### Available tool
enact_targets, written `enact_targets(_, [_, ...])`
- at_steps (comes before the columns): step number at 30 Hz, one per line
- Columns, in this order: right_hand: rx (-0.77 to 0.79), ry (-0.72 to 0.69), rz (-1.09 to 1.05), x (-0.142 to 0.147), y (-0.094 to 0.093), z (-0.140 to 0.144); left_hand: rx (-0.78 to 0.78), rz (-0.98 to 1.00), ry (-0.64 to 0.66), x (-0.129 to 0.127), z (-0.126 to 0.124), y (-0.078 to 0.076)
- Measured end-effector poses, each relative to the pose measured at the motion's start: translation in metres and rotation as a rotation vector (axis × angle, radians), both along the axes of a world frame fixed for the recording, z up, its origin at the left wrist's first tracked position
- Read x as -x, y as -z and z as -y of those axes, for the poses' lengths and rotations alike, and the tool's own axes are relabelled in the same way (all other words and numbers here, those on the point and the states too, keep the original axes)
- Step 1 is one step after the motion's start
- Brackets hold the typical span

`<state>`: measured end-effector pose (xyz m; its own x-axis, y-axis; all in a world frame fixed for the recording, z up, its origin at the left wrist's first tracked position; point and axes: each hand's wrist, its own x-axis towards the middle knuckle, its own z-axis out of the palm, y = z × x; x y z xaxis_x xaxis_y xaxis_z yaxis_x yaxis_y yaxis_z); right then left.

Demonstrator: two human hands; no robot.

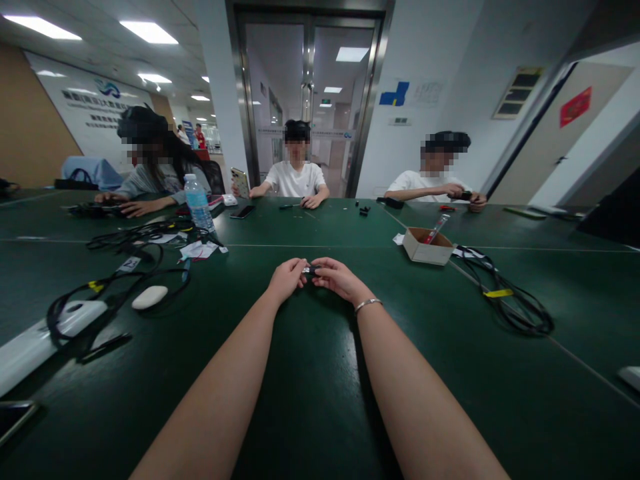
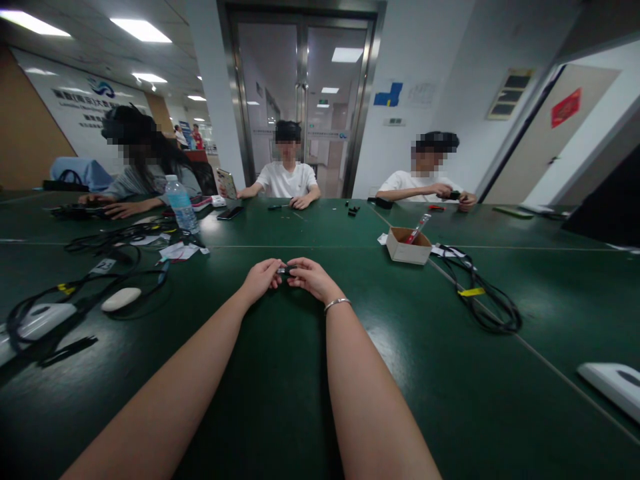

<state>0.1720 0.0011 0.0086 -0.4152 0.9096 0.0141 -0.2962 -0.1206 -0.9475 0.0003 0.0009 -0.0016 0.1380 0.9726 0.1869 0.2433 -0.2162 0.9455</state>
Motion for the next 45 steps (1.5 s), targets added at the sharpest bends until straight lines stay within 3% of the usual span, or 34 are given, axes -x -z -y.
enact_targets(45, [0.002,-0.012,0.023,0.0013,-0.0015,0.0006,-0.045,-0.064,0.066,0.0009,0.0012,-0.0006])
